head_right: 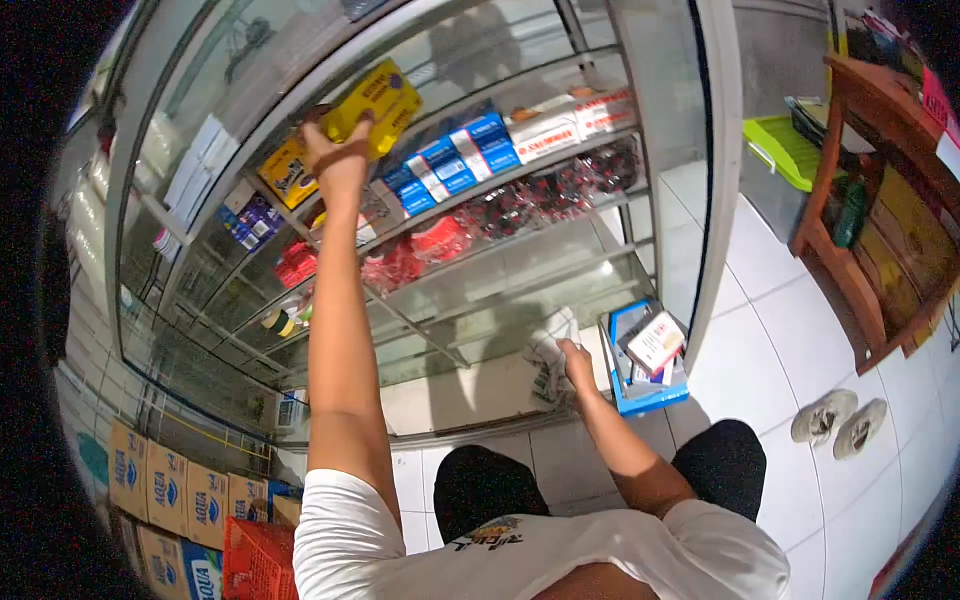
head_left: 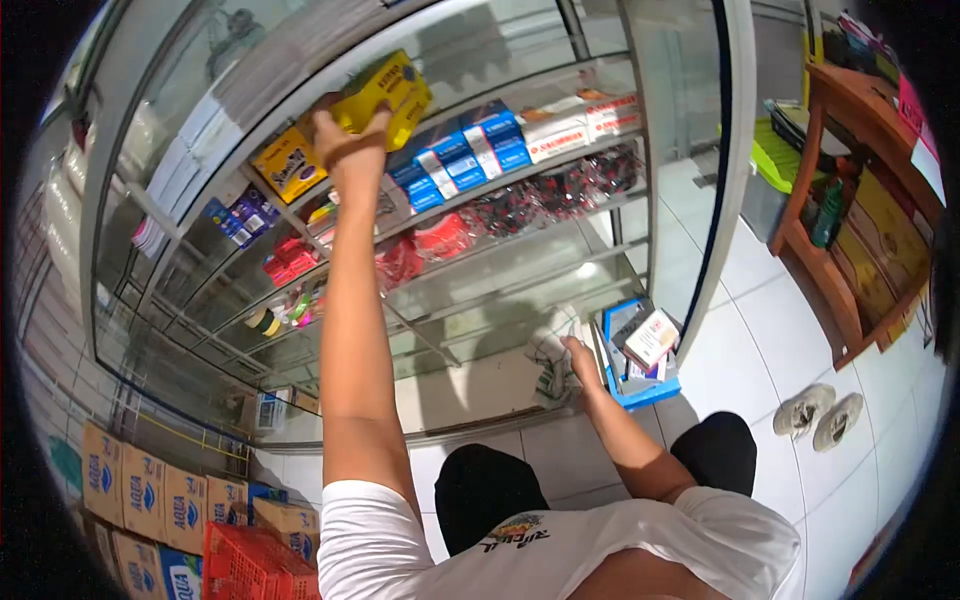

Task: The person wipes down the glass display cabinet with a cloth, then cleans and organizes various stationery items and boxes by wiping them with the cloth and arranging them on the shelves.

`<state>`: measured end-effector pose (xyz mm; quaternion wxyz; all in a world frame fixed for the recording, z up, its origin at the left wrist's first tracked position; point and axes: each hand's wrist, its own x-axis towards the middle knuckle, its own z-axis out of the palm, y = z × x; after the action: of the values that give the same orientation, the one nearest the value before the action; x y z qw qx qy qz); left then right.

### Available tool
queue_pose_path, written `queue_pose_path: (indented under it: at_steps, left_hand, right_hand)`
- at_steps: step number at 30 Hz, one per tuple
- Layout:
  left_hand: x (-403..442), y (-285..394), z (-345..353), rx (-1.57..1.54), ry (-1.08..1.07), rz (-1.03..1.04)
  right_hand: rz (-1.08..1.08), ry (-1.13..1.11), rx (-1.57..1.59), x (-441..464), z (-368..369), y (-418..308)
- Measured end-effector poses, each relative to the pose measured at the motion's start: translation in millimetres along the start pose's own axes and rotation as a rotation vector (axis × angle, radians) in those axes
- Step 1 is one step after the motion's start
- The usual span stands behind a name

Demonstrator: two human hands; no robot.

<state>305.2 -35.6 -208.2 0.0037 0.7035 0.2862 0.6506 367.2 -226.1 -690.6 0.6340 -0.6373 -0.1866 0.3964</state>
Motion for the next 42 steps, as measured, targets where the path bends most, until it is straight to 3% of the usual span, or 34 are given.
queue_pose_path:
  at_steps: [3, 5, 6, 9, 10, 14, 15, 16, 20, 23, 25, 26, 30, 31, 33, 35, 36, 38, 39, 40, 41, 42]
  left_hand:
    - [-46, 22, -15, -0.198, 0.073, 0.077]
    - [-89, 32, -19, -0.556, 0.046, 0.165]
    - [-115, 26, -22, -0.451, 0.023, 0.189]
    - [-208, 32, -8, -0.893, -0.115, -0.019]
    - [-244, 41, -3, -1.091, -0.17, -0.246]
    - [-368, 25, 9, -0.585, -0.322, -0.629]
    - [-389, 21, 8, -0.399, -0.373, -0.663]
    - [-405, 18, 9, -0.407, -0.367, -0.669]
    - [-459, -5, 15, -0.069, -0.401, -0.62]
    - [-499, -27, 25, 0.018, -0.487, -0.668]
    - [-529, -41, 40, -0.095, -0.402, -0.476]
    - [-531, -37, 39, -0.166, -0.449, -0.581]
    - [-562, -48, 48, -0.194, -0.67, -0.409]
    - [-552, -42, 47, -0.194, -0.639, -0.413]
    - [-531, -28, 43, -0.092, -0.817, -0.559]
    - [-511, -28, 63, 0.089, -0.699, -0.439]
    - [-477, -26, 68, -0.076, -0.636, -0.551]
    - [-397, -24, 72, -0.119, -0.139, -0.303]
    - [-352, -25, 71, -0.083, -0.002, -0.197]
    - [-282, -12, 39, -0.181, -0.098, -0.341]
    - [-242, -14, 40, -0.268, 0.267, -0.146]
    - [-192, -33, 39, -0.188, 0.41, -0.068]
  right_hand:
    - [0.008, -0.001, -0.098, 2, -1, 12]
    - [0.007, -0.02, -0.148, 6, -6, 26]
    - [0.01, -0.03, -0.172, 11, -4, 29]
    - [0.014, -0.059, -0.262, 18, 7, 45]
    - [0.011, -0.068, -0.302, 10, 7, 57]
    - [-0.022, -0.119, -0.491, -5, 14, 89]
    - [-0.037, -0.13, -0.541, -2, 8, 92]
    - [-0.038, -0.127, -0.551, -5, 3, 85]
    - [-0.363, -0.56, -0.668, -44, -7, 54]
    - [-0.347, -0.562, -0.7, -44, -10, 46]
    - [-0.344, -0.556, -0.727, -48, -6, 44]
    - [-0.353, -0.552, -0.741, -47, -6, 45]
    - [-0.392, -0.547, -0.812, -53, -25, 50]
    - [-0.392, -0.554, -0.831, -56, -30, 54]
    - [-0.388, -0.565, -0.863, -48, -25, 44]
    - [-0.38, -0.563, -0.886, -45, -18, 36]
    - [-0.376, -0.557, -0.896, -45, -14, 35]
    - [-0.355, -0.541, -0.907, -44, -5, 28]
    - [-0.344, -0.532, -0.908, -40, -18, 26]
    - [-0.33, -0.525, -0.909, -39, -17, 22]
    - [-0.312, -0.522, -0.908, -39, -16, 20]
    - [-0.292, -0.52, -0.908, -36, -17, 15]
